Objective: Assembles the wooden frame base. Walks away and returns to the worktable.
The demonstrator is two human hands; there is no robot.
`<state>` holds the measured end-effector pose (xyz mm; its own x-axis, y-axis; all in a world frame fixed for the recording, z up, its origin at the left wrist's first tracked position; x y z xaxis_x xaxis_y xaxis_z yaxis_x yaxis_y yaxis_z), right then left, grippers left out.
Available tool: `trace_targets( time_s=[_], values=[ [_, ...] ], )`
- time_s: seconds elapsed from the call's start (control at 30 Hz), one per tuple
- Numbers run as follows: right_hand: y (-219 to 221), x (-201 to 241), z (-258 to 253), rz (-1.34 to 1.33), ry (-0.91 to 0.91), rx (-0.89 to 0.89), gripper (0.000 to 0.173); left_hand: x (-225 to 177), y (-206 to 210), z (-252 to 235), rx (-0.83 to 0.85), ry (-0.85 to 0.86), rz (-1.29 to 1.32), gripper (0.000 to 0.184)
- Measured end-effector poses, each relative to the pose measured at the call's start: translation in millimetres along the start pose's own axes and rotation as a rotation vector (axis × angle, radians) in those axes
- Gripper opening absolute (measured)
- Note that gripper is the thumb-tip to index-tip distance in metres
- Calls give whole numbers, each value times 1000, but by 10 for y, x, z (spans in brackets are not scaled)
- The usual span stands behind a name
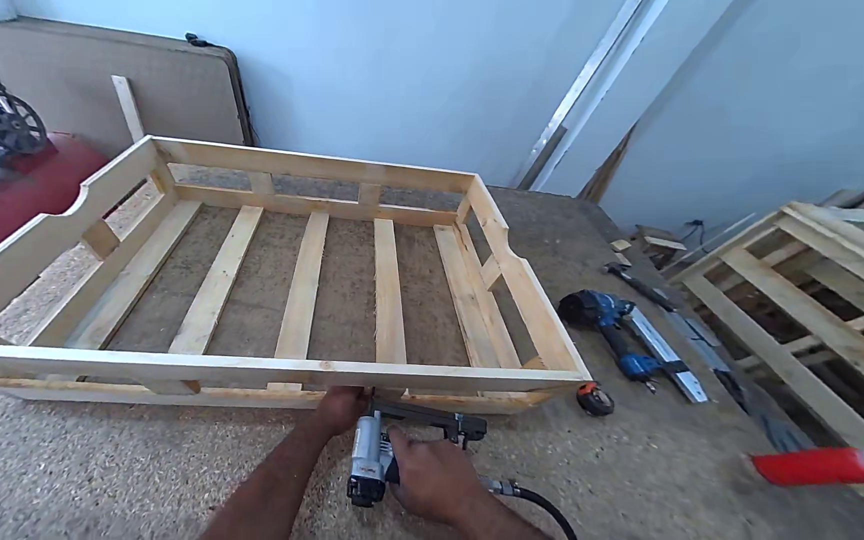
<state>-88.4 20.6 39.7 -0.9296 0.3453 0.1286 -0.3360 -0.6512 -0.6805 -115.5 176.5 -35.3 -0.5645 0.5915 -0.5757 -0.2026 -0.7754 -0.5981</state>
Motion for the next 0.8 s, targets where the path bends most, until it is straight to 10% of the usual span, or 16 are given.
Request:
trace_targets(
  time_s=[0.8],
  values=[
    [71,-96,-35,-47,18,-62,64,-58,0,49,4,-69,77,37]
  ],
)
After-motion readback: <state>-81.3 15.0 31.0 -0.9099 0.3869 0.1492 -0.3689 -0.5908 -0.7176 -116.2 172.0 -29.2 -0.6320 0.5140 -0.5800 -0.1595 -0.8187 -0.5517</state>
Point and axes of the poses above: each hand's wrist, its own z-axis away from the middle knuckle, its own y-axis out of the palm, x = y × z, the point moved 8 cm from there along -z, towards the middle knuckle, and after that the axes turned 14 degrees about x, right-handed, at the moved point
